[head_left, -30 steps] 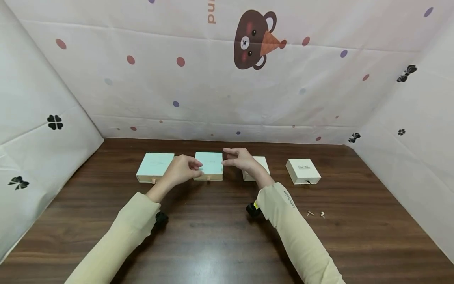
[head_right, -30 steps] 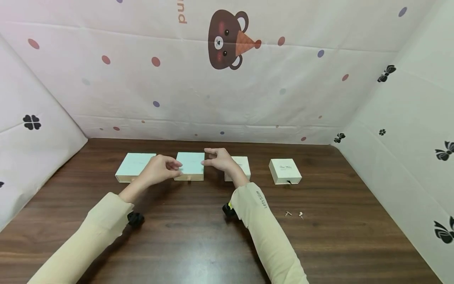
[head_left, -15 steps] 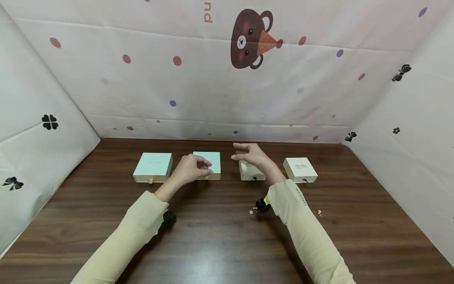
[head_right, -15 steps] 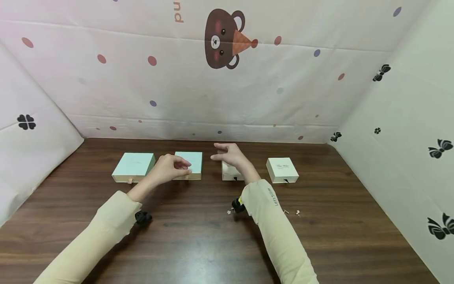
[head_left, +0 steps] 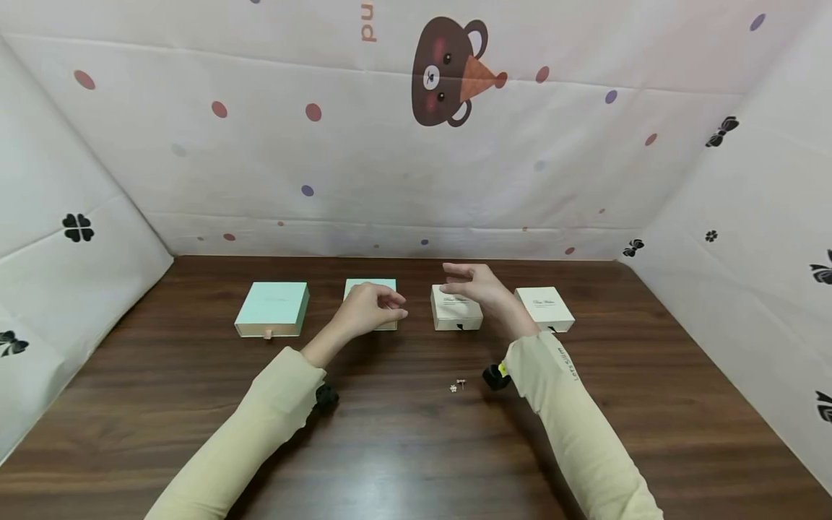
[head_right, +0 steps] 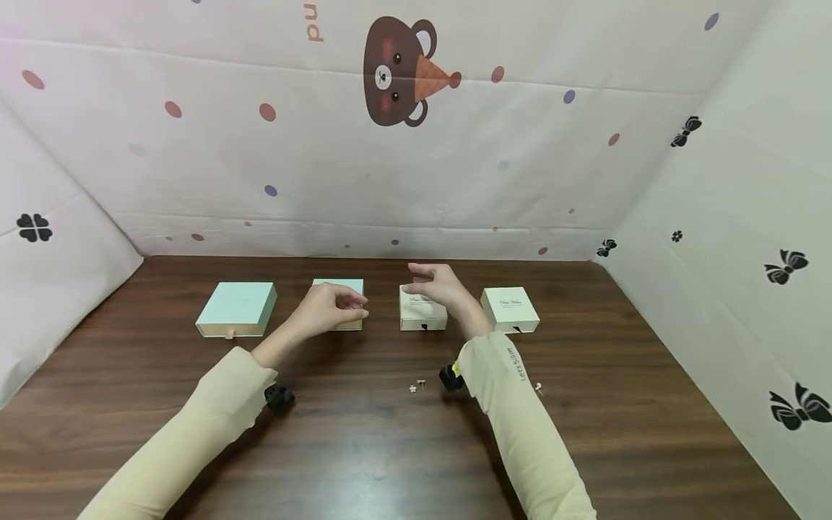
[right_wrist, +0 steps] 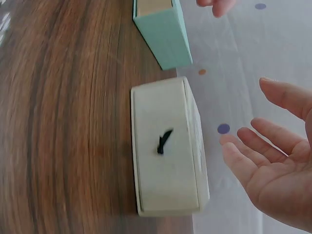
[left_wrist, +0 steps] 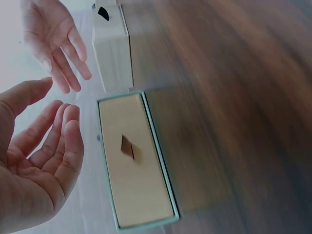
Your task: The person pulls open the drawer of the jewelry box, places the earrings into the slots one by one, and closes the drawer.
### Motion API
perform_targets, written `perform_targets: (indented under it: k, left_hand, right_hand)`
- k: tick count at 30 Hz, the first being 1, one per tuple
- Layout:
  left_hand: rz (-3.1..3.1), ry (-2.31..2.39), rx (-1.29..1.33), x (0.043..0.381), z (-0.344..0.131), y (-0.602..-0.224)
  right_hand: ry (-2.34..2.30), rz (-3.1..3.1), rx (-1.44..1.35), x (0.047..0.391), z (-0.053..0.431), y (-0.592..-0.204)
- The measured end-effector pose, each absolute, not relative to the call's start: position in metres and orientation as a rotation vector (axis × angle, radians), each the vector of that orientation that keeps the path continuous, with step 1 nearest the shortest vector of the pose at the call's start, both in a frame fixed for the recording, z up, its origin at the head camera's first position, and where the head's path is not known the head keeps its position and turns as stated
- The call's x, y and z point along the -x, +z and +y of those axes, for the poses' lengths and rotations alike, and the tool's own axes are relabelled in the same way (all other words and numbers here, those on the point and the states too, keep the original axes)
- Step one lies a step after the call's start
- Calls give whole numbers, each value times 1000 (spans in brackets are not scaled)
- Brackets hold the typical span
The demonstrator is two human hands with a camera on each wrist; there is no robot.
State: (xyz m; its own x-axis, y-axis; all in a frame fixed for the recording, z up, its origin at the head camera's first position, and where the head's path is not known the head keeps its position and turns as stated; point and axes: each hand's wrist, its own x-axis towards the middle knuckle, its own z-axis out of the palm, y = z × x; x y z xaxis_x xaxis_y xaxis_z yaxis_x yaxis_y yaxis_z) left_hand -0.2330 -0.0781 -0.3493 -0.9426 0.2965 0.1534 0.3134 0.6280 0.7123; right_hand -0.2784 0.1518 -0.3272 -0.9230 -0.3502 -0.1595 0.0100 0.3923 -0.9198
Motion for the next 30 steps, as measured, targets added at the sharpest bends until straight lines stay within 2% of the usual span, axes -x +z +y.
perform_targets:
  k: [17, 30]
  left_hand:
    - [-2813, -1239, 546, 247, -51, -354]
    - [-2853, -1239, 587, 261, -29, -355]
  right_hand:
    - [-1546, 2327, 339, 272, 187, -331]
    - [-1635, 2214, 244, 257, 203, -339]
